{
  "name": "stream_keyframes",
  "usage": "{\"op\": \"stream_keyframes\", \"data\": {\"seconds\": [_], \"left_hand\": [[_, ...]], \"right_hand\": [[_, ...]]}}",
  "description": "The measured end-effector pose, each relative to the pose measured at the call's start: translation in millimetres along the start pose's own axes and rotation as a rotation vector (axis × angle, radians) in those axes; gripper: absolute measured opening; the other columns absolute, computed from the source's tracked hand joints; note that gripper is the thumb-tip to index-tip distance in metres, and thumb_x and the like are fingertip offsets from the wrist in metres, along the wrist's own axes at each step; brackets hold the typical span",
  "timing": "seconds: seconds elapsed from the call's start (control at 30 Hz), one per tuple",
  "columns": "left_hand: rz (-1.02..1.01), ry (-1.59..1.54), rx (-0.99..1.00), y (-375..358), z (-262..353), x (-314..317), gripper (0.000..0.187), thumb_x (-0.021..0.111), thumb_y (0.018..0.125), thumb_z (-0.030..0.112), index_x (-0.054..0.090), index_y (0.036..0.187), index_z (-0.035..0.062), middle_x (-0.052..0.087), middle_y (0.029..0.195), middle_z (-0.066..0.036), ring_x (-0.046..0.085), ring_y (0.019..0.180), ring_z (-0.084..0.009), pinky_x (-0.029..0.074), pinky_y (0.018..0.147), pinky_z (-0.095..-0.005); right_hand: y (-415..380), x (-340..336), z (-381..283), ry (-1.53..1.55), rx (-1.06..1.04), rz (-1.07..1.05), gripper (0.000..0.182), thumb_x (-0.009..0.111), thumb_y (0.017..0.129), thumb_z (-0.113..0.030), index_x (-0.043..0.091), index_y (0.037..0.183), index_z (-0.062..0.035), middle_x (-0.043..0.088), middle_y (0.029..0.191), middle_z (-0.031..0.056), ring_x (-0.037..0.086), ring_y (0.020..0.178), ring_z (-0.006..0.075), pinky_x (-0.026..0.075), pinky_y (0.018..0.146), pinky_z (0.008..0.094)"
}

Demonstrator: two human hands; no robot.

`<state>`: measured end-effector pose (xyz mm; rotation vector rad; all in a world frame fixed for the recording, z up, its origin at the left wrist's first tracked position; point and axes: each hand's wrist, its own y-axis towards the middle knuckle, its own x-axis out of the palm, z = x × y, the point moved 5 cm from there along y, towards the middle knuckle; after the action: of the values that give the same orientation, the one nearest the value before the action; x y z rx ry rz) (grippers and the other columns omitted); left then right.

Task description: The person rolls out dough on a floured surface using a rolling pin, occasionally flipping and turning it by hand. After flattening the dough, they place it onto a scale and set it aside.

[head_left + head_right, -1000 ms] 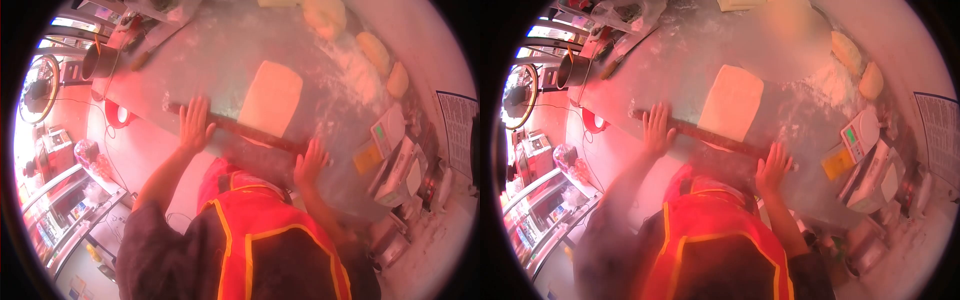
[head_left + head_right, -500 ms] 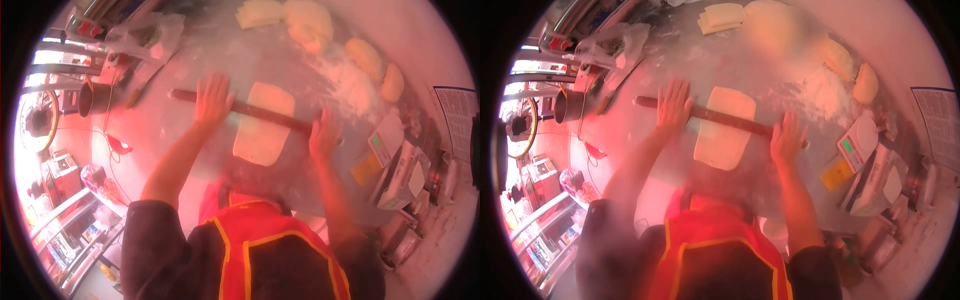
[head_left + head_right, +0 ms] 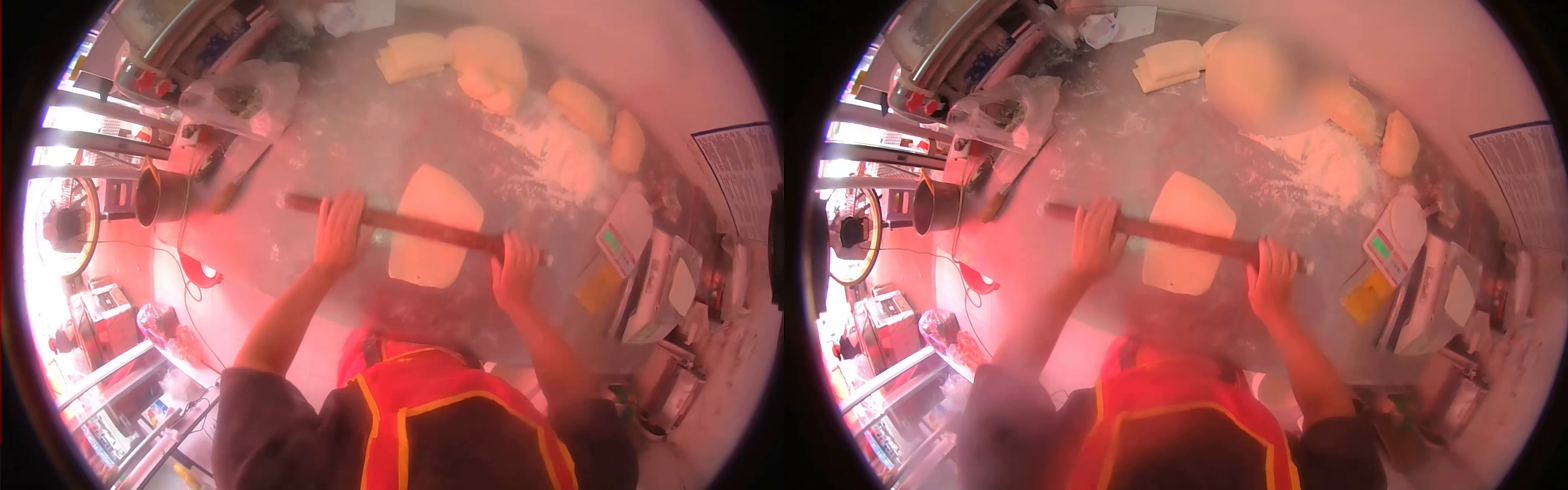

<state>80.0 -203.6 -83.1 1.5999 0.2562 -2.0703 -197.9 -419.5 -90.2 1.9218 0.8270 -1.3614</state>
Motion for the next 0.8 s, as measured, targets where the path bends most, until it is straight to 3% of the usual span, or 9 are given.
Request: {"op": "stream_keyframes", "data": {"seconds": [0.1, 0.13, 0.27, 0.33, 0.4, 0.47, 0.67, 0.77, 0.8], "left_hand": [[0.062, -0.031, 0.171, -10, -3, -12, 0.048, 0.063, 0.080, 0.018, 0.055, 0.124, 0.0040, 0.058, 0.119, -0.016, 0.052, 0.116, -0.0338, 0.037, 0.103, -0.0494], [-0.096, -0.069, 0.083, -2, -5, -10, 0.033, 0.063, 0.079, 0.015, 0.058, 0.111, 0.0082, 0.059, 0.102, -0.012, 0.056, 0.103, -0.0324, 0.046, 0.088, -0.0448], [-0.195, -0.078, -0.107, -44, -11, -45, 0.027, 0.065, 0.078, 0.017, 0.060, 0.104, 0.0136, 0.062, 0.097, -0.007, 0.061, 0.095, -0.0306, 0.050, 0.073, -0.0442], [-0.152, -0.146, -0.288, -89, -38, -44, 0.029, 0.065, 0.078, 0.023, 0.060, 0.105, 0.0112, 0.064, 0.097, -0.008, 0.063, 0.095, -0.0326, 0.050, 0.075, -0.0450], [-0.144, -0.228, -0.526, -135, -76, -17, 0.032, 0.065, 0.079, 0.025, 0.060, 0.106, 0.0099, 0.065, 0.097, -0.010, 0.063, 0.094, -0.0340, 0.050, 0.076, -0.0455], [-0.108, -0.226, -0.678, -152, -97, -13, 0.033, 0.065, 0.079, 0.026, 0.060, 0.107, 0.0090, 0.064, 0.098, -0.012, 0.063, 0.096, -0.0348, 0.050, 0.077, -0.0458], [0.006, -0.020, -0.853, -125, -108, -45, 0.042, 0.063, 0.081, 0.026, 0.056, 0.118, 0.0066, 0.058, 0.120, -0.017, 0.055, 0.109, -0.0367, 0.045, 0.090, -0.0463], [0.221, 0.142, -0.481, -76, -61, -62, 0.056, 0.067, 0.081, 0.025, 0.050, 0.131, 0.0043, 0.051, 0.131, -0.020, 0.051, 0.118, -0.0388, 0.042, 0.098, -0.0452], [0.127, 0.103, -0.325, -62, -58, -29, 0.063, 0.070, 0.081, 0.025, 0.046, 0.135, 0.0027, 0.048, 0.134, -0.022, 0.050, 0.121, -0.0381, 0.041, 0.101, -0.0443]], "right_hand": [[-23, 9, 14, 0.073, -0.049, -0.138, 0.060, 0.070, 0.082, -0.018, 0.047, 0.137, -0.0097, 0.050, 0.137, 0.0128, 0.044, 0.129, 0.0310, 0.027, 0.112, 0.0543], [-5, 4, 19, 0.154, -0.051, -0.240, 0.059, 0.072, 0.080, -0.017, 0.049, 0.134, -0.0092, 0.052, 0.133, 0.0130, 0.046, 0.126, 0.0312, 0.028, 0.111, 0.0540], [51, -48, -6, 0.199, -0.297, -0.288, 0.053, 0.076, 0.077, -0.021, 0.055, 0.124, -0.0063, 0.056, 0.125, 0.0156, 0.050, 0.118, 0.0332, 0.034, 0.107, 0.0494], [84, -80, -20, 0.098, -0.269, 0.181, 0.053, 0.076, 0.077, -0.023, 0.055, 0.123, -0.0050, 0.057, 0.122, 0.0162, 0.054, 0.112, 0.0341, 0.039, 0.103, 0.0439], [115, -59, -12, 0.464, 0.121, 0.268, 0.059, 0.077, 0.076, -0.024, 0.053, 0.126, -0.0035, 0.056, 0.123, 0.0176, 0.056, 0.110, 0.0356, 0.043, 0.098, 0.0414], [140, 15, -18, 0.650, 0.189, -0.085, 0.053, 0.075, 0.075, -0.020, 0.056, 0.121, -0.0024, 0.061, 0.113, 0.0191, 0.057, 0.108, 0.0353, 0.044, 0.096, 0.0399], [163, 67, -68, 0.395, -0.112, -0.435, 0.035, 0.074, 0.071, -0.024, 0.060, 0.097, -0.0049, 0.065, 0.089, 0.0170, 0.063, 0.083, 0.0298, 0.048, 0.072, 0.0418], [147, 41, -74, 0.453, -0.217, -0.507, 0.028, 0.072, 0.075, -0.022, 0.060, 0.097, -0.0081, 0.064, 0.085, 0.0193, 0.062, 0.081, 0.0365, 0.047, 0.071, 0.0443], [140, 16, -78, 0.501, -0.226, -0.521, 0.026, 0.071, 0.077, -0.022, 0.061, 0.097, -0.0097, 0.063, 0.084, 0.0206, 0.061, 0.082, 0.0401, 0.047, 0.072, 0.0455]]}}
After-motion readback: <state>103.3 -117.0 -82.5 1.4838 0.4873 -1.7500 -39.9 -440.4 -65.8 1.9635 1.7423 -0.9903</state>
